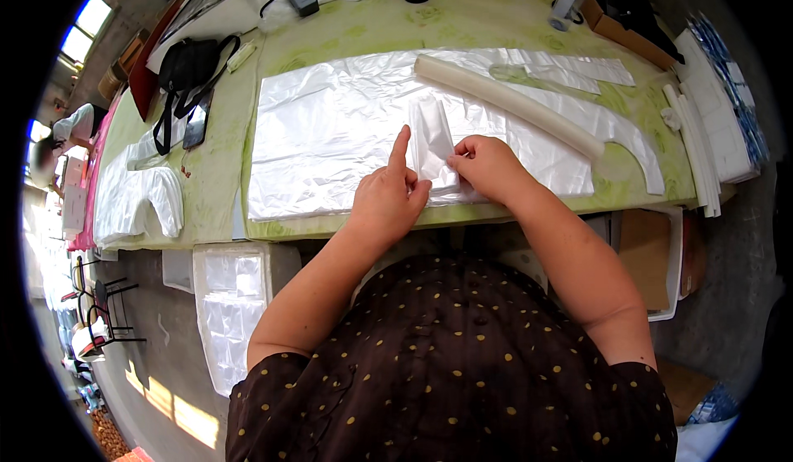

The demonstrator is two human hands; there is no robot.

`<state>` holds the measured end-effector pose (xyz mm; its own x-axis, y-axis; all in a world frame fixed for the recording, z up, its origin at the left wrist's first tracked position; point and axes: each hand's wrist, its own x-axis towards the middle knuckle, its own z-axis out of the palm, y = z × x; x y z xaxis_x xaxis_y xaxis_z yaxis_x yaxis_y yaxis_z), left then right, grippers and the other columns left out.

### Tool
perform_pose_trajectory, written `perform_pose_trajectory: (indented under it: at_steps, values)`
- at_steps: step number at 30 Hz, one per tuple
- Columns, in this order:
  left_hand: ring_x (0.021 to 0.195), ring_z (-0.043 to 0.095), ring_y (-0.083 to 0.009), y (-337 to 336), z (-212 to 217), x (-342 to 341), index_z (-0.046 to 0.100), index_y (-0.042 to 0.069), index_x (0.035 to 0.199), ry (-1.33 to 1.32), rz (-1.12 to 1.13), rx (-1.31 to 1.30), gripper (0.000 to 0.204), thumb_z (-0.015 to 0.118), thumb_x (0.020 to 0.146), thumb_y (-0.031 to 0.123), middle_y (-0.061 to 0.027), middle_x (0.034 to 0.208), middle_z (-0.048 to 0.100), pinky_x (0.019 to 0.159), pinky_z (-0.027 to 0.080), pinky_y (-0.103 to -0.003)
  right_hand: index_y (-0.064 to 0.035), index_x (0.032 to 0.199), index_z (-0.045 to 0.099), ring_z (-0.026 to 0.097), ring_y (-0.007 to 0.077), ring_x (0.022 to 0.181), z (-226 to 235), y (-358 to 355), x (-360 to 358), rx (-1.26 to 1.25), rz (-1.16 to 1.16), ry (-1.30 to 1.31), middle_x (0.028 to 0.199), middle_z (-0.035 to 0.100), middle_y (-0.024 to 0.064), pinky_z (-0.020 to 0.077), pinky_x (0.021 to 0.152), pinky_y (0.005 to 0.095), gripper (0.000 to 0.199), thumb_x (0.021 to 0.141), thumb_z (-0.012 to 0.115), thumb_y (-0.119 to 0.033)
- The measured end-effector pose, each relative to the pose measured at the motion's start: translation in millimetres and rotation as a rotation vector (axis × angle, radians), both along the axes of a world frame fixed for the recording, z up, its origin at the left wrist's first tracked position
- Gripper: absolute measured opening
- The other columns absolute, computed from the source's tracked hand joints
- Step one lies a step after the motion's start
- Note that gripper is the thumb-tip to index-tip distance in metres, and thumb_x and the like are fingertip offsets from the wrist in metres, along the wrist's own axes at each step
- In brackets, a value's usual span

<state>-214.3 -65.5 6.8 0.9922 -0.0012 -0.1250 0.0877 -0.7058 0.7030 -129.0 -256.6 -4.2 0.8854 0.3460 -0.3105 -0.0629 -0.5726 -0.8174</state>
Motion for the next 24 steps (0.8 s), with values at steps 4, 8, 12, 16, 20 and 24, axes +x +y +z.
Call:
perform_pose_trajectory:
  at_steps: [4,8,12,16,20,24]
  values:
    - [0.121,0.056,-0.0319,2,-4,4,0.032,0.009,0.158,-0.249,-0.118,0.283,0.083,0.072,0.09,0.033,-0.0144,0.129,0.059,0.101,0.044,-0.048,-0.0035,0.102,0.072,0.071,0.0268,0.079,9,7,2,-0.145,0.041,-0.035,0.087,0.075,0.0122,0.0548,0.076,0.0381,0.028,0.089,0.068,-0.028]
    - [0.148,0.031,-0.0351,1,-19,14,0.037,0.011,0.156,-0.417,-0.314,0.507,0.083,0.066,0.091,0.053,-0.0152,0.158,0.036,0.118,0.024,-0.058,-0.0056,0.118,0.065,0.072,0.0289,0.087,0,6,0,-0.147,-0.008,-0.146,0.094,0.074,0.0123,0.0547,0.08,0.0393,0.037,0.087,0.068,-0.026]
    - [0.154,0.022,-0.0361,2,-29,20,0.039,0.013,0.155,-0.355,-0.385,0.559,0.084,0.06,0.091,0.064,-0.0152,0.164,0.03,0.122,0.014,-0.062,-0.0066,0.129,0.057,0.071,0.0291,0.086,5,4,-16,-0.104,0.006,-0.164,0.088,0.072,0.0108,0.0545,0.079,0.0402,0.047,0.086,0.068,-0.021]
    - [0.151,0.03,-0.0326,1,-24,-4,0.042,0.013,0.152,-0.378,-0.376,0.526,0.083,0.071,0.086,0.053,-0.0144,0.16,0.037,0.121,0.016,-0.062,-0.0019,0.125,0.054,0.062,0.016,0.073,8,-12,-43,0.031,0.045,-0.122,0.081,0.066,0.0059,0.0503,0.07,0.0313,0.042,0.087,0.069,-0.009]
    - [0.139,0.047,-0.0266,5,-20,-34,0.056,0.013,0.141,-0.458,-0.389,0.387,0.07,0.072,0.073,0.007,-0.0093,0.146,0.05,0.118,0.026,-0.06,-0.0045,0.119,0.057,0.065,0.0226,0.08,13,-35,-88,0.233,0.105,-0.019,0.088,0.068,0.0074,0.0528,0.077,0.0366,0.036,0.085,0.069,-0.007]
    - [0.129,0.053,-0.0272,9,-34,-45,0.065,0.012,0.129,-0.509,-0.315,0.284,0.058,0.065,0.073,-0.001,-0.0078,0.128,0.058,0.114,0.034,-0.058,-0.0076,0.117,0.063,0.059,0.0283,0.107,5,-55,-93,0.165,0.308,-0.453,0.109,0.064,0.0098,0.0486,0.093,0.04,0.039,0.08,0.073,-0.009]
